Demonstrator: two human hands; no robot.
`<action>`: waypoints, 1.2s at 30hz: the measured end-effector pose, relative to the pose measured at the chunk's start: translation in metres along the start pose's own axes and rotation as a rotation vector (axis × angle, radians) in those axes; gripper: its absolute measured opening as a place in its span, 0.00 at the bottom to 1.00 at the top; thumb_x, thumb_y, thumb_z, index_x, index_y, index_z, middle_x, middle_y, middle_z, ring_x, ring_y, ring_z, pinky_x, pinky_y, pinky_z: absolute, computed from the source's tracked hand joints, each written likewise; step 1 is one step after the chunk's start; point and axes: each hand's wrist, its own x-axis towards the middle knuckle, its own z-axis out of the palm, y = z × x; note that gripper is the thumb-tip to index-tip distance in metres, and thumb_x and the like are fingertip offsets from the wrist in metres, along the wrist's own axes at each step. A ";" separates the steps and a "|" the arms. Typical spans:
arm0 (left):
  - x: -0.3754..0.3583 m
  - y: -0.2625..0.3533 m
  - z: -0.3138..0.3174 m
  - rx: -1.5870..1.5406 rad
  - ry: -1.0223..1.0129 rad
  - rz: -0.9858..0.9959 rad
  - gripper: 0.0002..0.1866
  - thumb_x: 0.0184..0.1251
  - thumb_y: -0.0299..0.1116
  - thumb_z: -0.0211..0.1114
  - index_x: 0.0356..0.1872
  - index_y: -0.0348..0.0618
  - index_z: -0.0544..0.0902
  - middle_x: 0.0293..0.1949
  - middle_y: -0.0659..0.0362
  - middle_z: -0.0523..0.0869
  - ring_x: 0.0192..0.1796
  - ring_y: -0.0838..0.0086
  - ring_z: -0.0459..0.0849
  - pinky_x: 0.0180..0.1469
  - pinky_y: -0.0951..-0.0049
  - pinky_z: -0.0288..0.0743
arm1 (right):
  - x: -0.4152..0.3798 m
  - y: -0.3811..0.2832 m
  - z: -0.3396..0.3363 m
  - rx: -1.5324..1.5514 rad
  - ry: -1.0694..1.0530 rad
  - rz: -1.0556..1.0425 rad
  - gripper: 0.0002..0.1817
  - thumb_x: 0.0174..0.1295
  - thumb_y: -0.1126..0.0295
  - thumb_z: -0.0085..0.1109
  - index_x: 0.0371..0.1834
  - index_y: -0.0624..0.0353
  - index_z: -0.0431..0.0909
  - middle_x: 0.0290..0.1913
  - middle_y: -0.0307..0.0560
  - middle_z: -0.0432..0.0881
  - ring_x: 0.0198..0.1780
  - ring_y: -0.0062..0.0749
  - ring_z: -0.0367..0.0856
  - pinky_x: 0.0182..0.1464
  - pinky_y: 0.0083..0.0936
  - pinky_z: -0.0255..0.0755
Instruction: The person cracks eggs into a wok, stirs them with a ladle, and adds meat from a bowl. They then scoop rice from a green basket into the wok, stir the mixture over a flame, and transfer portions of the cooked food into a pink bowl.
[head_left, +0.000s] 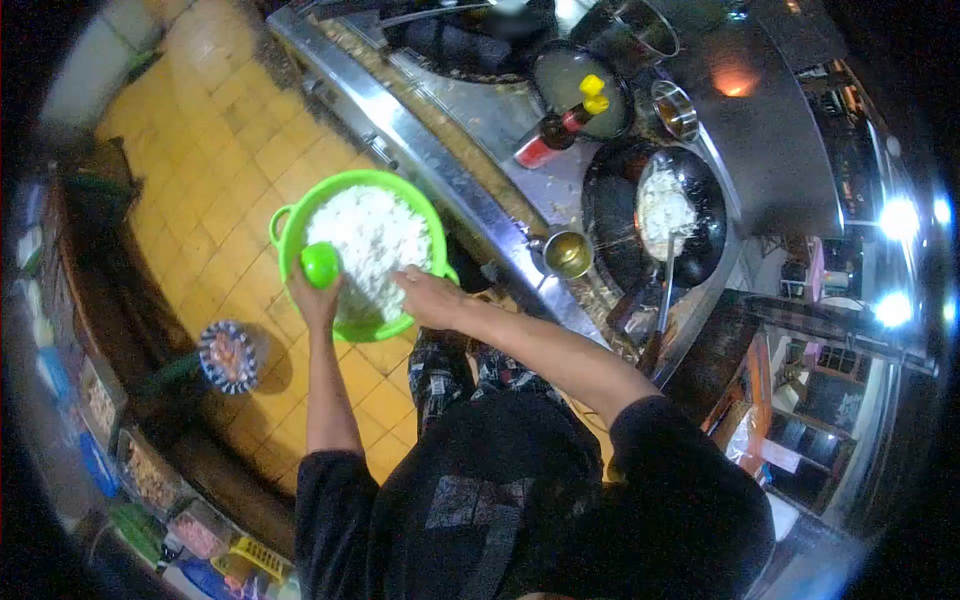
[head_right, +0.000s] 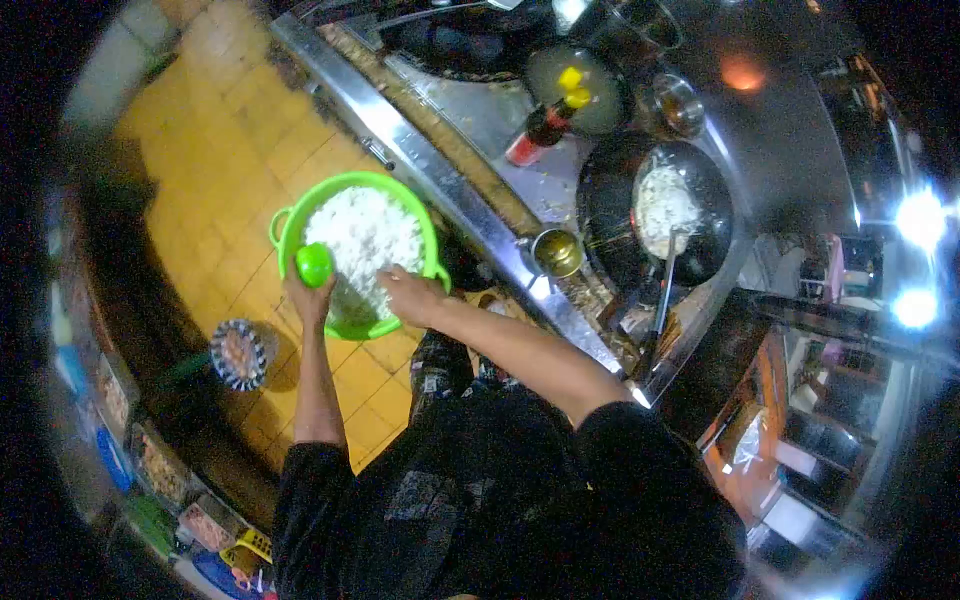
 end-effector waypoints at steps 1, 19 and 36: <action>-0.007 0.008 -0.001 0.096 0.080 0.016 0.47 0.31 0.37 0.74 0.59 0.39 0.61 0.56 0.44 0.66 0.58 0.52 0.64 0.59 0.61 0.59 | 0.008 0.006 0.002 -0.018 0.062 -0.056 0.31 0.52 0.70 0.52 0.62 0.57 0.56 0.60 0.61 0.58 0.54 0.52 0.67 0.53 0.41 0.65; -0.115 0.002 0.050 0.155 0.615 -0.636 0.46 0.50 0.42 0.67 0.63 0.35 0.47 0.64 0.41 0.47 0.66 0.50 0.49 0.63 0.56 0.50 | 0.119 -0.006 -0.081 -0.342 0.236 -0.167 0.35 0.50 0.82 0.45 0.65 0.52 0.51 0.54 0.60 0.64 0.46 0.59 0.71 0.48 0.44 0.67; -0.107 0.003 0.051 0.375 0.281 -0.388 0.30 0.55 0.55 0.56 0.61 0.62 0.65 0.65 0.38 0.42 0.67 0.45 0.39 0.63 0.40 0.36 | 0.125 0.015 0.031 -0.133 0.025 -0.044 0.37 0.43 0.81 0.45 0.62 0.51 0.50 0.43 0.67 0.69 0.40 0.58 0.73 0.45 0.42 0.67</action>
